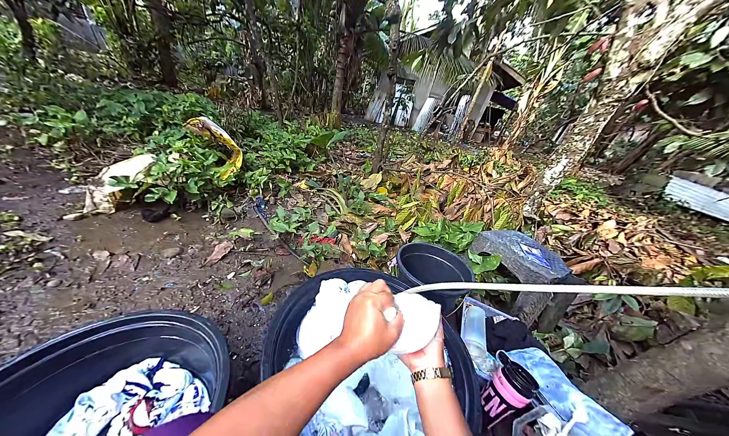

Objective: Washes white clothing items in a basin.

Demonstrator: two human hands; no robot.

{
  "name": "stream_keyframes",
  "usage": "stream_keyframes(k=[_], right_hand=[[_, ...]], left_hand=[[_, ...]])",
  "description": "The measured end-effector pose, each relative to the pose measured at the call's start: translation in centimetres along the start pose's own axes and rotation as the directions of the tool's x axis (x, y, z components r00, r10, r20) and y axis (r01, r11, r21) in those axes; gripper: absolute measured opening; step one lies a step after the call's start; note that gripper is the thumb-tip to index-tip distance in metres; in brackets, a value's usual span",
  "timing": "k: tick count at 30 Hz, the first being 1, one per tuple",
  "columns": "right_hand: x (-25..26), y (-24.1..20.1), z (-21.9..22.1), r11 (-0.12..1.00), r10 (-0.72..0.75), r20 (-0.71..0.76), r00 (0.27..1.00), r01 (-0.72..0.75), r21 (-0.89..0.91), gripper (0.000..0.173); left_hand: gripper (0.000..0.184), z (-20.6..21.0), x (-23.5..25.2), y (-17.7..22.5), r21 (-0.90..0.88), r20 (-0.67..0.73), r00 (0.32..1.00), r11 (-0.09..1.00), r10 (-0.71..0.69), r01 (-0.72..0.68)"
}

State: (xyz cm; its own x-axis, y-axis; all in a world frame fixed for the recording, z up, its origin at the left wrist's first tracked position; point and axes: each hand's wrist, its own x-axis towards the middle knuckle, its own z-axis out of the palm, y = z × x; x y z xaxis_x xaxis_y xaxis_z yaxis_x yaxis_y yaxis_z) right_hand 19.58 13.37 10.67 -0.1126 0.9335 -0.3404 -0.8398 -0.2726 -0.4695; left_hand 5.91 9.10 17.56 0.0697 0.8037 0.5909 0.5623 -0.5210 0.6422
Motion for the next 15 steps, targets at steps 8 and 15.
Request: stream_keyframes(k=[8, 15], right_hand=[[1.5, -2.2, 2.0, 0.792, 0.269, 0.199, 0.942, -0.099, -0.603, 0.043], [-1.1, -1.2, 2.4, -0.082, 0.396, -0.07, 0.916, -0.04, -0.996, 0.041]], left_hand=[[0.01, 0.0, -1.5, 2.6, 0.116, 0.449, 0.818, 0.884, 0.36, -0.453], [0.007, 4.1, -5.5, 3.5, 0.033, 0.706, 0.639, 0.887, 0.306, -0.461]])
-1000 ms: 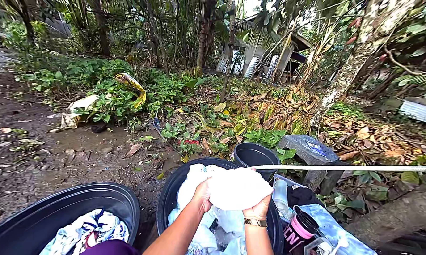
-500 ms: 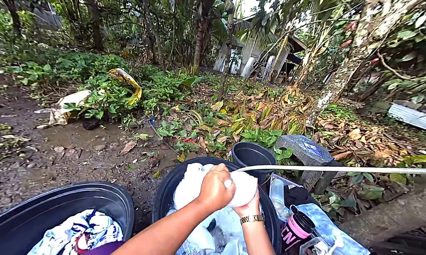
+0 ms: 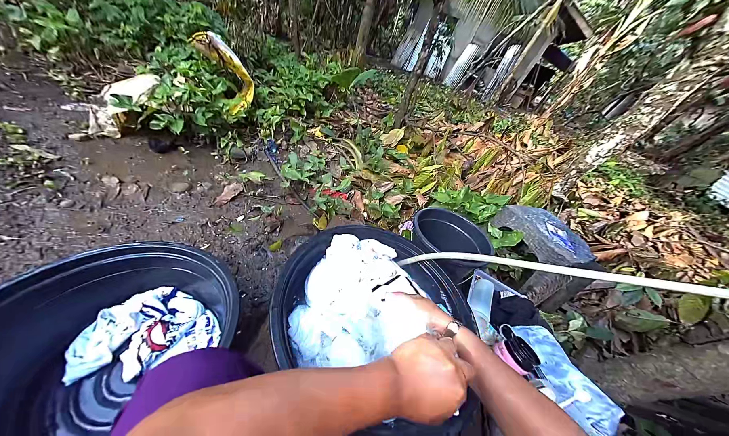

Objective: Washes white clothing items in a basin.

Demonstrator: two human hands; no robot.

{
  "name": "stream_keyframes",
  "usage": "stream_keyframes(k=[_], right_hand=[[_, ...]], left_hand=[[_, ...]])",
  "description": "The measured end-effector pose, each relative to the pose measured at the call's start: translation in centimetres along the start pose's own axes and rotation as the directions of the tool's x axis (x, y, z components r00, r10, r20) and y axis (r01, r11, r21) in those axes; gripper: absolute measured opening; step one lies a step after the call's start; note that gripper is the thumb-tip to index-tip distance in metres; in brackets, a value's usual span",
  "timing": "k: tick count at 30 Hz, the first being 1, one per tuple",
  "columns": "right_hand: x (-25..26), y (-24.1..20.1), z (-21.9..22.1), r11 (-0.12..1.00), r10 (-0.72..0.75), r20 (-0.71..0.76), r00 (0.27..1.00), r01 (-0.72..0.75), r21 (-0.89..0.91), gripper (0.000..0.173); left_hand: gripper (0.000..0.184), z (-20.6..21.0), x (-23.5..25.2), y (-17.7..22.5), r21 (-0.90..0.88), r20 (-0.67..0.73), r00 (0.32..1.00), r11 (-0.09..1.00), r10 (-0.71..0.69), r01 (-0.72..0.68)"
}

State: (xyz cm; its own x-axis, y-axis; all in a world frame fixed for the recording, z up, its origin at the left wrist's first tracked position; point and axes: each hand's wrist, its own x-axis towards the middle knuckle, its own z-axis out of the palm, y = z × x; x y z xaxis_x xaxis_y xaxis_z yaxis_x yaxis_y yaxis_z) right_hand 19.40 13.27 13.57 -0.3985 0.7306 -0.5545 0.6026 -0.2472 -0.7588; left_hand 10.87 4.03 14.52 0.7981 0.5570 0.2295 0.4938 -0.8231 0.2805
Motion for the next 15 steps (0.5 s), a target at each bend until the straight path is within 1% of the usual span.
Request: stream_keyframes(k=[4, 7, 9, 12, 15], right_hand=[[1.6, 1.9, 1.5, 0.957, -0.072, 0.142, 0.987, 0.109, -0.267, 0.041], [2.2, 2.9, 2.1, 0.884, -0.07, 0.201, 0.977, 0.154, -0.441, 0.045], [2.5, 3.2, 2.7, 0.851, -0.046, 0.216, 0.975, 0.151, -0.503, 0.049], [2.4, 3.2, 3.9, 0.807, 0.014, 0.246, 0.969, 0.134, -0.576, 0.052], [2.4, 3.4, 5.2, 0.77, 0.044, 0.253, 0.966, 0.128, -0.625, 0.051]], left_hand=[[0.012, 2.7, -0.4, 0.3, -0.051, 0.148, 0.989, 0.998, -0.02, 0.028], [0.016, 3.9, -0.5, 0.7, -0.064, 0.304, 0.952, 0.996, -0.038, 0.061], [0.019, 4.8, -0.5, 0.7, -0.064, 0.379, 0.924, 0.995, -0.043, 0.073], [0.02, 6.2, -0.6, 0.8, -0.032, 0.453, 0.89, 0.997, -0.053, 0.075], [0.021, 7.3, -0.6, 1.0, -0.009, 0.572, 0.818, 0.996, -0.068, 0.088]])
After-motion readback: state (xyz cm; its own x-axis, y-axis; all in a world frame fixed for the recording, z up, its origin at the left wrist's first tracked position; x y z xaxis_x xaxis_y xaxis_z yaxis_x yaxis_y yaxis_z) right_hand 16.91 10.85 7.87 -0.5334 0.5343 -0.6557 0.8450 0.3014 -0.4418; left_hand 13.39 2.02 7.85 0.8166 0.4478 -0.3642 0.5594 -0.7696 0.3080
